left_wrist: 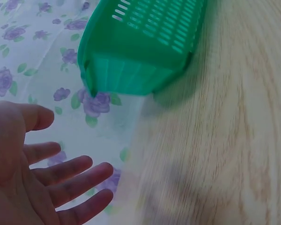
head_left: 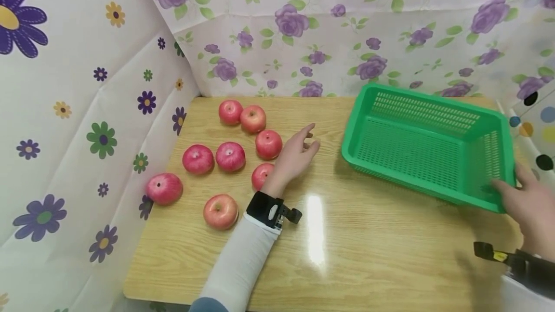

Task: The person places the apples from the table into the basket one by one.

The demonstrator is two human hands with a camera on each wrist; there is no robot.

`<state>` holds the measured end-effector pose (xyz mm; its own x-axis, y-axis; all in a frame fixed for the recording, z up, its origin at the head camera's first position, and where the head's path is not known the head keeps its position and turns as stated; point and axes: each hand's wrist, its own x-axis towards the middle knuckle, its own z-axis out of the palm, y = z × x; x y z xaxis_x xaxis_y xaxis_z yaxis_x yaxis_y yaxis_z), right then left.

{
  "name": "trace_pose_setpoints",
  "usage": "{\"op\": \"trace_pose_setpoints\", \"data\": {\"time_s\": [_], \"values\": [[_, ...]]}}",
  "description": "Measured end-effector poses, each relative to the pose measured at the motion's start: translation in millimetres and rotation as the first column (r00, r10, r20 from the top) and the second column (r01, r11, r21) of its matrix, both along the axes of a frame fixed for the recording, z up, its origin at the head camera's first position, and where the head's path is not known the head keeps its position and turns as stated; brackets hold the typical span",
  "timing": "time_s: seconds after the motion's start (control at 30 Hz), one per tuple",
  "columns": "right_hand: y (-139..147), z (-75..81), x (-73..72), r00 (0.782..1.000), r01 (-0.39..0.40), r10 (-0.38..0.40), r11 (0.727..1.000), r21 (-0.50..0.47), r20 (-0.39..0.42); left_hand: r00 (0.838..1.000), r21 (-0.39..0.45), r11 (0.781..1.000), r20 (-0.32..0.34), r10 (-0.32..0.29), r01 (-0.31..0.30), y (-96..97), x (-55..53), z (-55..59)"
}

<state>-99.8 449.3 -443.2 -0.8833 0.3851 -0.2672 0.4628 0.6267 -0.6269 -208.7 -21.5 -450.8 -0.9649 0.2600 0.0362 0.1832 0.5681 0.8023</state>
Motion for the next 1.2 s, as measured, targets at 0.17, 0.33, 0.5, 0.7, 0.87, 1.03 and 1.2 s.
{"op": "trace_pose_setpoints", "data": {"time_s": [0.17, 0.33, 0.5, 0.7, 0.87, 1.03, 1.2], "values": [[-14.9, 0.5, -14.2, 0.999, -0.006, 0.004, 0.999, 0.044, 0.038, 0.999, 0.048, 0.998, -0.01, 0.042, -0.042, 0.9, 6.8, 1.1], [-31.4, 0.7, -24.1, 0.999, -0.039, 0.038, 0.998, 0.047, 0.033, 0.998, 0.071, 0.996, -0.013, 0.061, -0.06, 0.4, 13.5, 3.2], [-45.4, 2.2, -30.0, 0.993, -0.12, 0.12, 0.993, -0.004, 0.004, 0.995, 0.026, 0.996, -0.06, 0.086, -0.085, -0.2, 18.2, 7.1], [-63.9, 2.8, -38.8, 0.984, -0.173, 0.173, 0.985, 0.005, -0.033, 0.989, -0.027, 0.993, -0.101, 0.11, -0.113, -2.8, 21.9, 10.5], [-74.7, -0.2, -43.9, 0.982, -0.182, 0.181, 0.983, -0.01, -0.045, 0.984, -0.052, 0.99, -0.126, 0.127, -0.135, -5.3, 23.1, 8.6], [-83.2, -3.2, -48.3, 0.98, -0.189, 0.189, 0.982, 0.004, -0.067, 0.976, -0.079, 0.981, -0.145, 0.164, -0.177, -9.5, 24.4, 7.8], [-88.9, -3.7, -51.8, 0.977, -0.197, 0.197, 0.98, 0.005, -0.079, 0.973, -0.086, 0.977, -0.148, 0.179, -0.193, -14.6, 26.0, 6.5]]}}
